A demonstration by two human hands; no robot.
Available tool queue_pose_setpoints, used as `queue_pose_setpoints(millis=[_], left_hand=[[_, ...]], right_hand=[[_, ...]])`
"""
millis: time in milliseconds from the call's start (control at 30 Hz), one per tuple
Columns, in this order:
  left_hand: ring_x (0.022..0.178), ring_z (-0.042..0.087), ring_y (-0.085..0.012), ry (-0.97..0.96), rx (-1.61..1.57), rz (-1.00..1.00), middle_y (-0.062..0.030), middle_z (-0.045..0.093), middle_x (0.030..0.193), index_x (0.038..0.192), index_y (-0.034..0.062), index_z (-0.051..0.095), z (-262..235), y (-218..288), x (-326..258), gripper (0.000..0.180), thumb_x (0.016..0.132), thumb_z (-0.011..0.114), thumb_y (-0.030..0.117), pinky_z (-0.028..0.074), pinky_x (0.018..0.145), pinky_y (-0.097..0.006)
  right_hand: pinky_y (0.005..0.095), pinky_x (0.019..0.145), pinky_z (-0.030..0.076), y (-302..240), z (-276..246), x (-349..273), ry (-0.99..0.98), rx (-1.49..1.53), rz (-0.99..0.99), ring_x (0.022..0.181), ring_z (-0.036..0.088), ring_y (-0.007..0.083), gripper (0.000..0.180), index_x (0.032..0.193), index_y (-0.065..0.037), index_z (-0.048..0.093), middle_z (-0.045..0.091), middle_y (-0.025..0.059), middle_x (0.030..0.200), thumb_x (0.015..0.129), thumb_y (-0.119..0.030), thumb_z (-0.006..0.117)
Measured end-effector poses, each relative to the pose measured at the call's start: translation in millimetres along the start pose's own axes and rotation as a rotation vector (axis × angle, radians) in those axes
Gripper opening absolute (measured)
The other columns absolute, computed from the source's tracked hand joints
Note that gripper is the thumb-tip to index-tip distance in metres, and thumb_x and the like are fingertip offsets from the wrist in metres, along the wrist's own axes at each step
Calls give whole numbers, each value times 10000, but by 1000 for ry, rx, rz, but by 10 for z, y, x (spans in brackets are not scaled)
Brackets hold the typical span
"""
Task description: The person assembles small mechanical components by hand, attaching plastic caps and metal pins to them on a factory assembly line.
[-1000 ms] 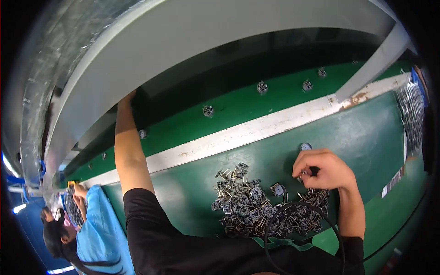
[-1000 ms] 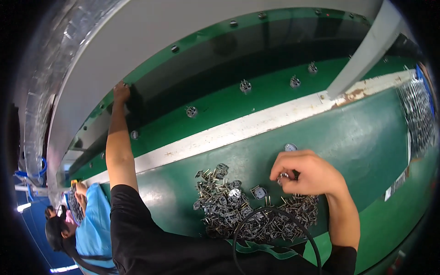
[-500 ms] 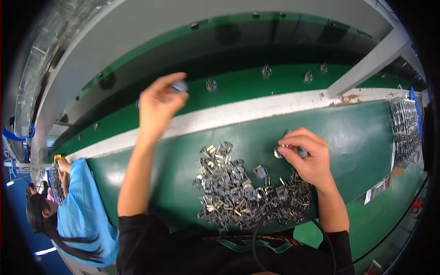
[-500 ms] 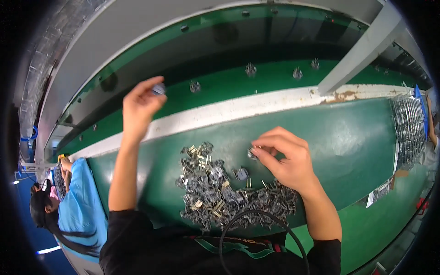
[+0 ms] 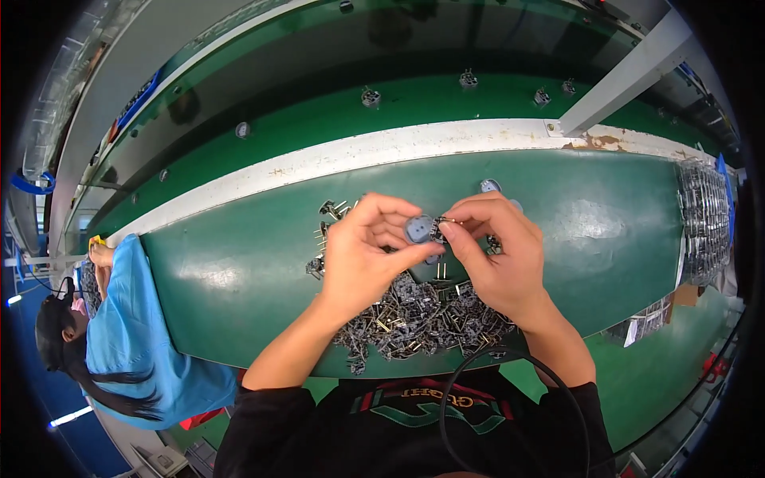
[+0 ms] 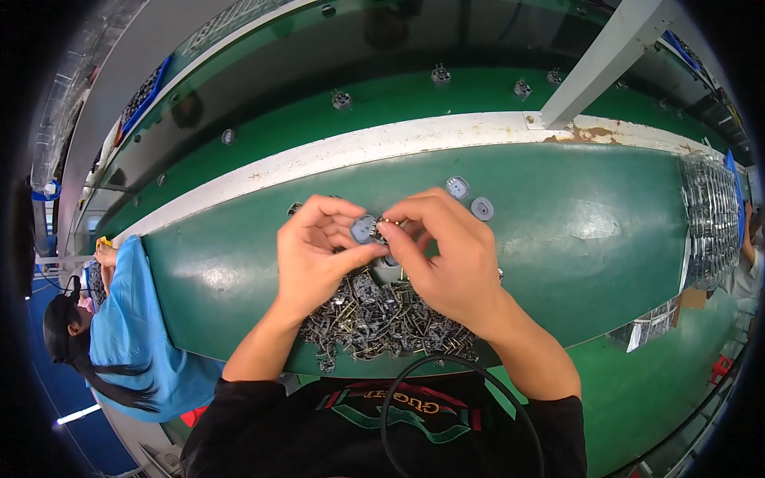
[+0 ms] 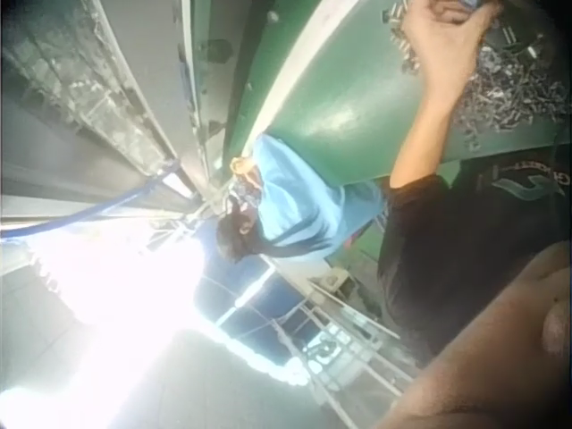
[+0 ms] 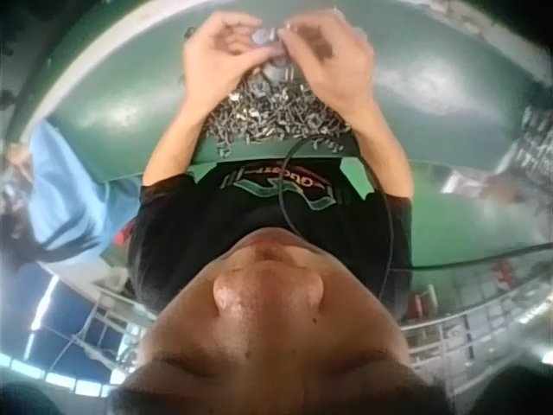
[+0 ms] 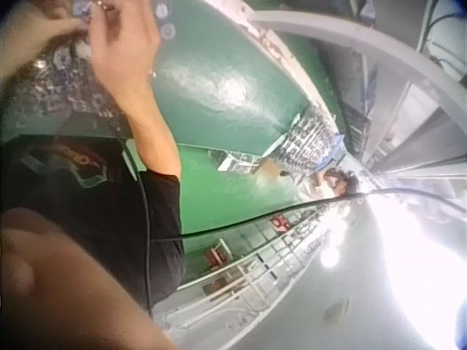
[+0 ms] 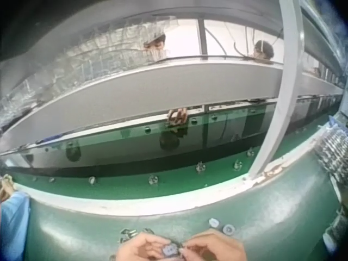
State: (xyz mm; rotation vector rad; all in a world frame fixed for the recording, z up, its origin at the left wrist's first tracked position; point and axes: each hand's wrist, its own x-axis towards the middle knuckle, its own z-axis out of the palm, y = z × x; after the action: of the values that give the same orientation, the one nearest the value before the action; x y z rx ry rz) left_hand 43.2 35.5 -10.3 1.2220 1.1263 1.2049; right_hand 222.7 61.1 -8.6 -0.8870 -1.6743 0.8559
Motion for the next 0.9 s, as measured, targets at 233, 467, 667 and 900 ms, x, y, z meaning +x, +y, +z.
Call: queue_pose_setpoints(millis=[233,467,667,900], left_hand=[[939,691,-151,-80,-371,-259,-128,700,1069,1240,-47,604,-36,12,-39,353,894,676,-44,573,837,-277],[1025,654,-184,-111,-433,-176,-119,625,1122,1134,-69,655,3,84,-97,259,877,664,-94,570,885,-292],[1071,634,-193,-138,-530,-132,-116,616,1117,1141,-68,609,56,-56,-104,303,850,657,-141,584,891,-331],[1087,606,-178,-103,-368,-64,-94,556,1154,1261,-46,581,78,14,-93,492,799,672,-190,594,929,-323]], right_hand=[[294,623,554,49,-21,40,21,-113,-224,756,675,210,203,950,17,666,668,122,890,777,92,741],[280,578,530,-17,8,24,86,-125,-268,712,651,196,201,928,21,692,660,125,896,752,94,757],[298,566,519,-3,57,11,116,-155,-266,702,644,200,201,924,15,692,659,115,880,751,95,756],[320,558,489,-47,-50,85,157,-88,-318,686,620,222,226,901,-5,689,648,98,844,707,82,764]])
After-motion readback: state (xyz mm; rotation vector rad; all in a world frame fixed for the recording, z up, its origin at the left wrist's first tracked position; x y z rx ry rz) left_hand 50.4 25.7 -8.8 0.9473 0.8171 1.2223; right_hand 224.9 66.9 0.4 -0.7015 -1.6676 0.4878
